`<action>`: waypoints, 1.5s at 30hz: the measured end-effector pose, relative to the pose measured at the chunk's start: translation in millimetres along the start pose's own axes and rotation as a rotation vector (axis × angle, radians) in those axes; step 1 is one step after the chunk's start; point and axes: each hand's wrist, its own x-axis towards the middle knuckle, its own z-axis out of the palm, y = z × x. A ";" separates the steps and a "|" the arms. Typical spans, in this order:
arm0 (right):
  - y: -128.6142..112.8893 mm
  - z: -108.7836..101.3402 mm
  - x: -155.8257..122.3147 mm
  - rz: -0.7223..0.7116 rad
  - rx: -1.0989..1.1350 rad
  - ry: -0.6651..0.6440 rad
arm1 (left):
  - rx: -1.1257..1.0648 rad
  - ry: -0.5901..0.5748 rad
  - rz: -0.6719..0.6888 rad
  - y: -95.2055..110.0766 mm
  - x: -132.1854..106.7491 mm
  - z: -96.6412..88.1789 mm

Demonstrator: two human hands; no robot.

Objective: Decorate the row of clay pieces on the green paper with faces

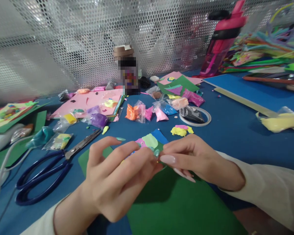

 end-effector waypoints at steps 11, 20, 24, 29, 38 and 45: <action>-5.5 1.5 -2.1 -0.128 -0.124 -0.082 | 0.041 -0.020 -0.018 -7.0 -13.4 17.1; -0.2 1.0 -5.3 -0.170 -0.180 -0.163 | -0.231 -0.074 -0.083 -10.6 -15.4 22.6; -2.3 1.0 -5.9 -0.158 -0.216 -0.222 | -0.284 -0.105 -0.123 -8.3 -15.7 23.2; 2.6 -2.6 -7.3 -0.135 -0.077 -0.142 | -0.481 -0.139 -0.184 -7.4 -15.9 22.9; -1.0 0.2 -5.0 -0.093 -0.147 -0.209 | -0.499 -0.126 -0.213 -6.9 -15.7 23.4; 3.1 -2.1 -5.4 -0.039 0.041 -0.173 | -0.430 -0.043 -0.130 -8.7 -13.6 22.9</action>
